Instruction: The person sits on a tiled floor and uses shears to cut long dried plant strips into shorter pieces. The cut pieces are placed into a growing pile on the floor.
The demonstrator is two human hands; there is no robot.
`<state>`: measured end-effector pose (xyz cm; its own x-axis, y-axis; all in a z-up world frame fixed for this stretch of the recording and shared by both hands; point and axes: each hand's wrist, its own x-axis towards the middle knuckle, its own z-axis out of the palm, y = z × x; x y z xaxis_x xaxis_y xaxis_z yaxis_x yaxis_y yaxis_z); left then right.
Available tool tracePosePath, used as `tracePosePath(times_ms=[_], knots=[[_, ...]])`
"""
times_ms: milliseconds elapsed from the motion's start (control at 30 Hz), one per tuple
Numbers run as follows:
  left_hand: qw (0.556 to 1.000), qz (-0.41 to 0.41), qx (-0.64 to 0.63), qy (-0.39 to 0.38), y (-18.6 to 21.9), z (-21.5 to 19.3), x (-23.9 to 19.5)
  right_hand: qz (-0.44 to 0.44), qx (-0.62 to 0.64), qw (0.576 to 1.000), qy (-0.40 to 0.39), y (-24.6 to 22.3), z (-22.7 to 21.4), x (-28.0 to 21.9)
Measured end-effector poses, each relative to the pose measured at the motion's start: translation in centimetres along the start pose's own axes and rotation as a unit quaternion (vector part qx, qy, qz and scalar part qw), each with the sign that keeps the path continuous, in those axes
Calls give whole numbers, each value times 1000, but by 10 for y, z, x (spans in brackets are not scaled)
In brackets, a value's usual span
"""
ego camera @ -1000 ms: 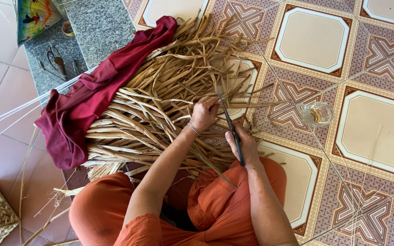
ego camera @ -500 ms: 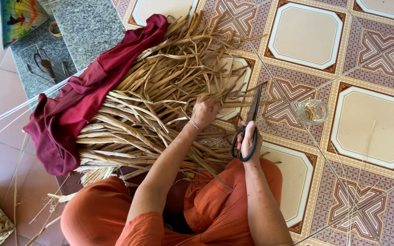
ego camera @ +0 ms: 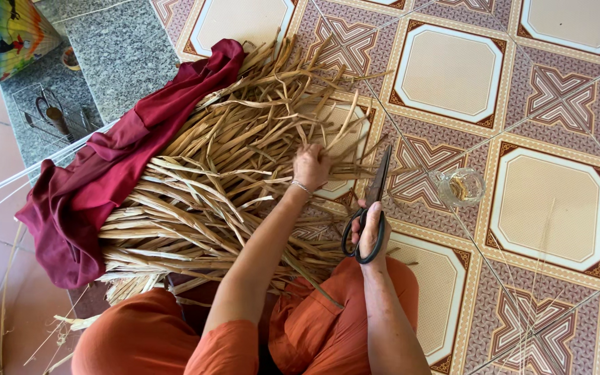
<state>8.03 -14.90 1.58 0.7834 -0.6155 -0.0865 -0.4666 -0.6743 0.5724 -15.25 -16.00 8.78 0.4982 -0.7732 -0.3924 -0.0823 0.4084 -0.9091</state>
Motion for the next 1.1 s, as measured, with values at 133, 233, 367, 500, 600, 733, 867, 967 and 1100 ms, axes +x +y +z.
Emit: tracePosePath(times_ms=[133,233,367,500,600,733,867,967,1100], knots=[[934,24,-354,-46,-13,-23,-15,-87,-20,995,-44,5,-2,-5],[893,78,-439,-65,-16,-43,-31,-148,-35,984,-95,8,-3,-6],[894,123,-423,-79,-10,-77,-55,-197,-98,970,-101,3,-3,-13],[938,106,-321,-79,16,-101,-73,-262,-165,946,-100,-7,-1,-19],[950,194,-244,16,26,-109,-81,-270,-164,944,-91,-9,-1,-20],[910,276,-272,151,30,-104,-80,-289,-146,943,-78,-10,-4,-21],[941,161,-288,75,29,-103,-84,-307,-157,936,-69,-16,-3,-24],[946,196,-244,83,32,-104,-89,-311,-176,932,-63,-18,-1,-25],[943,253,-180,116,37,-102,-94,-314,-238,919,-30,-16,-3,-21]])
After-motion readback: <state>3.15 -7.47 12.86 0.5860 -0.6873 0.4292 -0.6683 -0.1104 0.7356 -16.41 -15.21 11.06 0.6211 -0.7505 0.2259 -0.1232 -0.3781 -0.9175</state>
